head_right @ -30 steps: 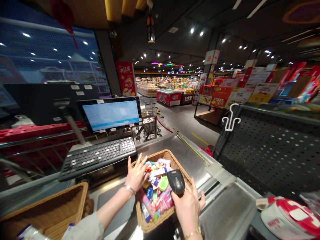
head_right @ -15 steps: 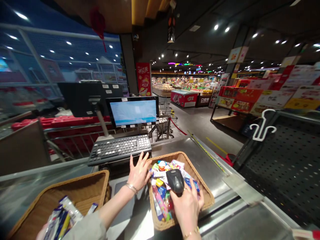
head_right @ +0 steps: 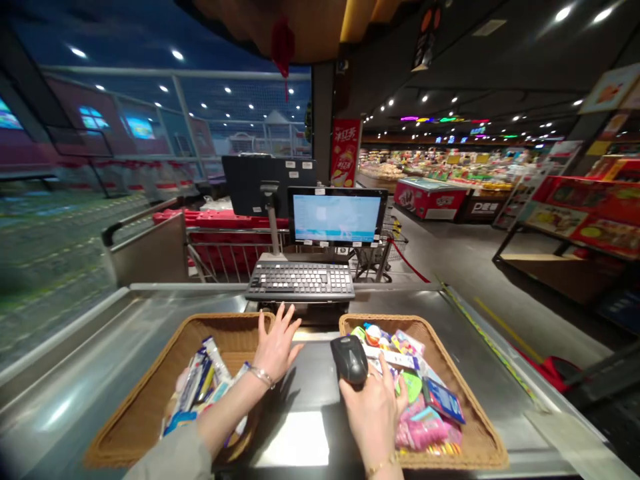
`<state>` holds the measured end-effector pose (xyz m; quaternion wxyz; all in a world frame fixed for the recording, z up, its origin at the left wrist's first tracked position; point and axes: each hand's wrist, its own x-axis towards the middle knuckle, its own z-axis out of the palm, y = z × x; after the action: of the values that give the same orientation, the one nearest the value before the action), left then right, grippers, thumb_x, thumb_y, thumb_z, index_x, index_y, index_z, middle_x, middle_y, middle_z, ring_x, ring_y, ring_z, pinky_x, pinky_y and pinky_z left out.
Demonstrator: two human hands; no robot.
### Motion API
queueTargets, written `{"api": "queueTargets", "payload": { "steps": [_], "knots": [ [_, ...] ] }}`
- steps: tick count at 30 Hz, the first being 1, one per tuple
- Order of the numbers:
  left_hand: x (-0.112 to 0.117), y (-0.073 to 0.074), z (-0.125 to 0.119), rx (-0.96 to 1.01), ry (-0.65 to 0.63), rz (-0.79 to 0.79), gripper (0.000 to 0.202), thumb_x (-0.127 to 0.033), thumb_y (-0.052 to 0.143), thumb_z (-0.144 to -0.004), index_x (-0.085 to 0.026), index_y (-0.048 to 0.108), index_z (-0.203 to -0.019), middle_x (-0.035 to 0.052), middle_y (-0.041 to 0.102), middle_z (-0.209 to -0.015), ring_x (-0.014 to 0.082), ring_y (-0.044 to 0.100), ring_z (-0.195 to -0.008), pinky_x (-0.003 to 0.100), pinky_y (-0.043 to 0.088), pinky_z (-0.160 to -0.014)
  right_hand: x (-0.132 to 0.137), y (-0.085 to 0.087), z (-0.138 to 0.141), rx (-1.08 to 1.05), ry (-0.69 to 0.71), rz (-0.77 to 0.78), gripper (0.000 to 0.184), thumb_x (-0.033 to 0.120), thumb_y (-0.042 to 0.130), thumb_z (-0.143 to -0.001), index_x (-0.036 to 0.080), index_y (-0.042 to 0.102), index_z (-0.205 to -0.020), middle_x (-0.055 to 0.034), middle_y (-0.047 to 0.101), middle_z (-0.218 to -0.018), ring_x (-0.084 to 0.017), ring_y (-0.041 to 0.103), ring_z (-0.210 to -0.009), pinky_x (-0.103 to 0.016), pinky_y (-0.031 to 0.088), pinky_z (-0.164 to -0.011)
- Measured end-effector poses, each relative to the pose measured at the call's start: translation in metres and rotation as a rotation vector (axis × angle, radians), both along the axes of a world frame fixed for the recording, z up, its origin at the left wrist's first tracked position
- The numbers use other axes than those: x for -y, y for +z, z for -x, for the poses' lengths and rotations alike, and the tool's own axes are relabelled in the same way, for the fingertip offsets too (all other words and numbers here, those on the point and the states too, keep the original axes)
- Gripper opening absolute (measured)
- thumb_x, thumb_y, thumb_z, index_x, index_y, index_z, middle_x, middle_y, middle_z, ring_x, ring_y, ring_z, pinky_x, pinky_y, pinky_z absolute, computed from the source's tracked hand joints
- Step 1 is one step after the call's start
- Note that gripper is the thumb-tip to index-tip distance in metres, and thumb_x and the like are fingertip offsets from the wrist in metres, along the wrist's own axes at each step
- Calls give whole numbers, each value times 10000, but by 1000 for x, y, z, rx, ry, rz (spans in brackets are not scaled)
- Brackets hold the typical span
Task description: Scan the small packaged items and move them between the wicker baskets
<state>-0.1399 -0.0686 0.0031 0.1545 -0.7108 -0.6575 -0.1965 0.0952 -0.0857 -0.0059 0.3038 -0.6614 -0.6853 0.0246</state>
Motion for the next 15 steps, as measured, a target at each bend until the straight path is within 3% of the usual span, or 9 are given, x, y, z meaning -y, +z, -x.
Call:
{"api": "queueTargets", "payload": {
  "steps": [15],
  "knots": [
    [63, -16, 80, 46, 205, 84, 453, -372, 617, -875, -224, 617, -1304, 139, 380, -1580, 351, 284, -1488, 699, 1, -1193, 12, -4, 70, 35, 255, 31, 297, 405, 557, -782, 220, 742, -922, -116, 718, -1171, -329, 471, -1335, -550, 191, -1123]
  ]
}}
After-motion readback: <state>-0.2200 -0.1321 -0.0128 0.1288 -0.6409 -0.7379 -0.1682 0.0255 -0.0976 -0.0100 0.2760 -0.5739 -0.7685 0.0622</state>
